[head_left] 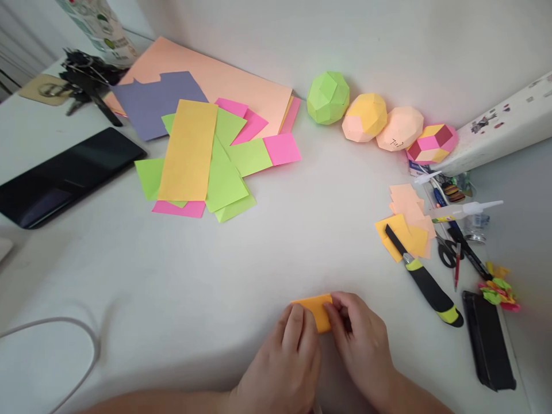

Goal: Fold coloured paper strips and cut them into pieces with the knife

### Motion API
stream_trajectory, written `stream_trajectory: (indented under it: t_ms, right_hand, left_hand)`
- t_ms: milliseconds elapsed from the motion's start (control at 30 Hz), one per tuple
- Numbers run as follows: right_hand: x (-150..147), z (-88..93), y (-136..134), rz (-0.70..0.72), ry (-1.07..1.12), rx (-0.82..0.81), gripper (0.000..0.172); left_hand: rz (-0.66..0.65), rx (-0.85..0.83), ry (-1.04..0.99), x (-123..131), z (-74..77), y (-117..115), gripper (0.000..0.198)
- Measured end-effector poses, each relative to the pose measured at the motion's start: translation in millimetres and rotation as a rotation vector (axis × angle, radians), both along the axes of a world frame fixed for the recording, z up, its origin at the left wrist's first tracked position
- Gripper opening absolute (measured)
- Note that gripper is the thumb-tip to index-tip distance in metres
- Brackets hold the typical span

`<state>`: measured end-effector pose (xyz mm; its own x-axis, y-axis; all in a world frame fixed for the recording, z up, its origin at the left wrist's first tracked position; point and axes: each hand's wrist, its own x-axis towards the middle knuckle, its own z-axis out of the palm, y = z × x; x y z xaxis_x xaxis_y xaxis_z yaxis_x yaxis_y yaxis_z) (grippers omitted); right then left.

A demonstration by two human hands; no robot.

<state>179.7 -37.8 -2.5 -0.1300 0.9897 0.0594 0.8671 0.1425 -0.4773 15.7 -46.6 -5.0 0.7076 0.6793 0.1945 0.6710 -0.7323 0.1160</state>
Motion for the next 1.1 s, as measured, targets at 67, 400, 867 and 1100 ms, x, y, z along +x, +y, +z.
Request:
stream_trajectory:
  t_ms: [67,400,867,1100]
  right_hand:
    - [0,0.5,0,0.02,0.021,0.015,0.011]
    - [1,-2.9,0,0.064,0.039,0.07,0.015]
    - [-4,5.7,-7,-0.26,0.282,-0.432,0.017]
    - [-8,10.1,-1,-0.278,0.28,-0.391,0.028]
  left_hand:
    - [-0.007,-0.008,0.01,-1,0.0,1,0.035]
    - [-0.049,0.031,-0.023,-3,-1.1,5,0.032]
    - [-0.101,0.033,0.009,-5,-3.9,5,0.033]
    - [-0.101,0.046,0.018,-4,-4.6,6,0.033]
